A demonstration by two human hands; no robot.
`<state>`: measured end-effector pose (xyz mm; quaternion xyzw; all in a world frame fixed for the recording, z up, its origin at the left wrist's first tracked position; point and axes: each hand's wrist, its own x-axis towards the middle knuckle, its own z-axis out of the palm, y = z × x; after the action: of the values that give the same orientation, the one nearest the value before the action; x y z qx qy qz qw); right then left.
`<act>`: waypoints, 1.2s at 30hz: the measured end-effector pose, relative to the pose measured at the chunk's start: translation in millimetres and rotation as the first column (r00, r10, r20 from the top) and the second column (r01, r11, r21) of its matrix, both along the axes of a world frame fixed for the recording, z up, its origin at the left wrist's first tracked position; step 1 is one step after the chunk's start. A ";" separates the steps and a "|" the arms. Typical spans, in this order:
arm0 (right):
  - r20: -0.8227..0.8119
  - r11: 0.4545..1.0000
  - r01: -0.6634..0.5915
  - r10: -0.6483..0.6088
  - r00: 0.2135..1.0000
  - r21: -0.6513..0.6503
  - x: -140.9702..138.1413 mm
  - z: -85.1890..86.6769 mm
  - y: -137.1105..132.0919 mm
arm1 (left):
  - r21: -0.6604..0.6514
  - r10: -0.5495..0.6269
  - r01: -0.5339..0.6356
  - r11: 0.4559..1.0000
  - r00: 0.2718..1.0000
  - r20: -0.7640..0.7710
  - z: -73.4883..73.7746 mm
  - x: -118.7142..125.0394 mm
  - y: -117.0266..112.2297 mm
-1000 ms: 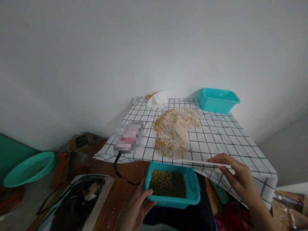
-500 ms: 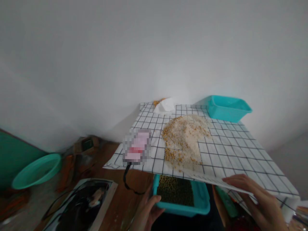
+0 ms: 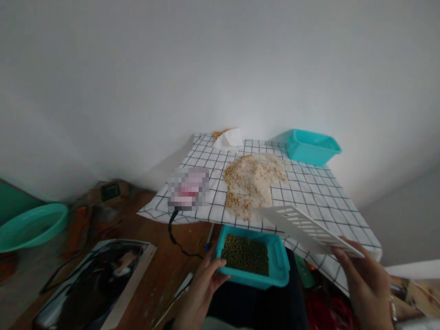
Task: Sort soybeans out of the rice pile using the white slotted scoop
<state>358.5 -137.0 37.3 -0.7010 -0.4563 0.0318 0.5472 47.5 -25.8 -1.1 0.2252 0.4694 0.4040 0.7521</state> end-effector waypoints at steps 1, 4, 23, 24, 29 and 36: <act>-0.042 0.999 0.028 -0.027 0.999 0.020 -0.4 -2.9 -5.1 | -0.031 0.035 -0.035 0.999 0.999 0.007 -0.3 3.0 -3.4; -0.137 0.996 0.065 -0.056 0.989 0.059 -5.7 -8.0 -18.7 | -0.054 0.059 -0.055 0.997 0.996 0.068 -4.2 5.7 -7.0; -0.399 0.905 0.199 -0.036 0.916 0.376 -48.9 21.8 -17.8 | 0.016 0.100 -0.103 0.995 0.988 0.119 7.5 -15.2 -8.2; -0.441 0.895 0.208 -0.014 0.897 0.395 -50.3 21.9 -12.7 | 0.014 0.105 -0.107 0.994 0.988 0.114 8.5 -16.8 -7.3; -0.537 0.906 0.188 0.050 0.842 0.379 -55.9 17.0 7.1 | 0.020 0.150 -0.153 0.988 0.984 0.093 16.9 -24.7 -4.9; -0.675 0.918 0.221 0.066 0.735 0.330 -56.1 -7.7 28.7 | 0.027 0.147 -0.149 0.989 0.987 0.059 19.0 -23.7 -4.7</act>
<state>302.4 -108.3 29.6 -0.5373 -0.1939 0.1686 0.8033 23.8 -30.5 17.9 0.1899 0.4569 0.4721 0.7295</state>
